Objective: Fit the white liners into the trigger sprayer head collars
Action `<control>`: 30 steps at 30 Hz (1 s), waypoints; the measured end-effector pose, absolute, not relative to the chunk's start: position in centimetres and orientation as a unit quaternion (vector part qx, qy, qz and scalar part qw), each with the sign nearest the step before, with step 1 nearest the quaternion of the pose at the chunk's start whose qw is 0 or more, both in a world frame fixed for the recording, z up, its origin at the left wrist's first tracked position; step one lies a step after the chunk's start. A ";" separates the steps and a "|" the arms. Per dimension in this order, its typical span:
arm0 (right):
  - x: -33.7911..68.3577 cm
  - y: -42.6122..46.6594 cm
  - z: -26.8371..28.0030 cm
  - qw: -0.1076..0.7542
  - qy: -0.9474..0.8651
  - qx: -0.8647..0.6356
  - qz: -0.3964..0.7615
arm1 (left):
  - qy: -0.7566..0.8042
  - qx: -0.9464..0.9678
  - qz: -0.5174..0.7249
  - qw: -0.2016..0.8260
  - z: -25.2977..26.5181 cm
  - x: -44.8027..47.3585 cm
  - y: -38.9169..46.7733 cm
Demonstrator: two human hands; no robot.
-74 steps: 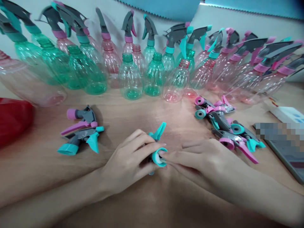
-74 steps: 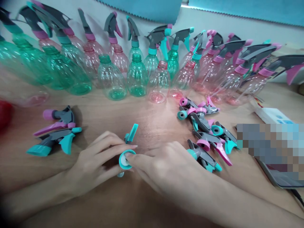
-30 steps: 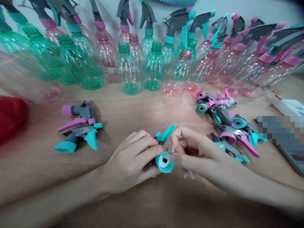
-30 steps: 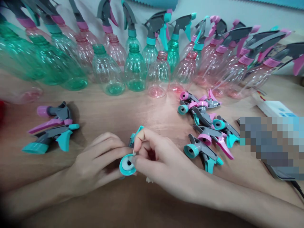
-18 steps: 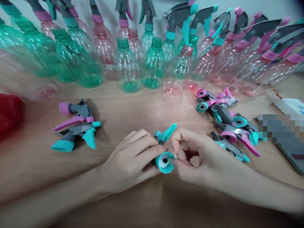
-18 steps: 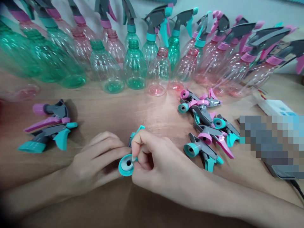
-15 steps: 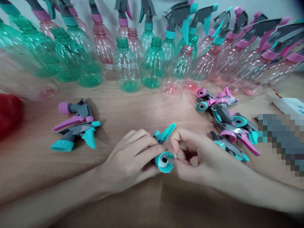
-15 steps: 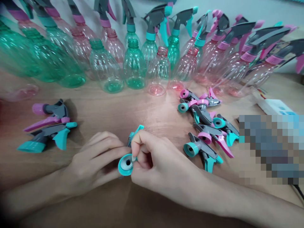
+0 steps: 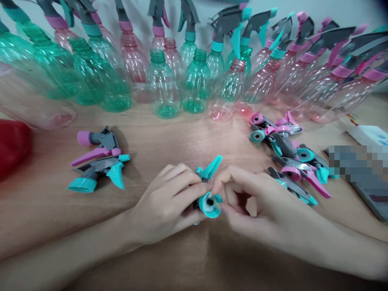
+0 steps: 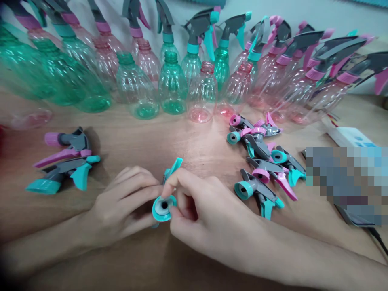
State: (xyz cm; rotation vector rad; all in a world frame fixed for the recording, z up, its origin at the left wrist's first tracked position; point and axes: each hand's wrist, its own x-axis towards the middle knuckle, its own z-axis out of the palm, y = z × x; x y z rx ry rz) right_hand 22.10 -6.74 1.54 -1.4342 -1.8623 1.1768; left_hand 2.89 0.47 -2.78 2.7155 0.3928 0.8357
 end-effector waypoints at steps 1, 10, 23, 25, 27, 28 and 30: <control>22.1 -6.7 1.4 0.254 -0.685 -0.528 0.433 | 0.135 0.940 0.285 0.131 -2.7 2.9 0.5; 22.4 -6.1 1.5 0.239 -0.724 -0.535 0.364 | 0.160 0.929 0.302 0.143 -2.5 2.9 0.4; 22.0 -7.6 2.3 0.165 -0.852 -0.486 0.104 | 0.152 0.927 0.304 0.161 -2.4 2.9 0.1; 21.8 -7.5 2.3 0.167 -0.859 -0.473 0.101 | 0.149 0.927 0.308 0.155 -2.4 2.9 -0.1; 21.8 -7.5 2.4 0.161 -0.862 -0.467 0.110 | 0.143 0.929 0.308 0.148 -2.3 2.9 -0.2; 21.7 -7.5 2.5 0.159 -0.863 -0.468 0.108 | 0.143 0.930 0.306 0.144 -2.3 2.9 -0.2; 21.6 -7.5 2.6 0.157 -0.864 -0.470 0.088 | 0.149 0.932 0.303 0.135 -2.4 2.9 -0.3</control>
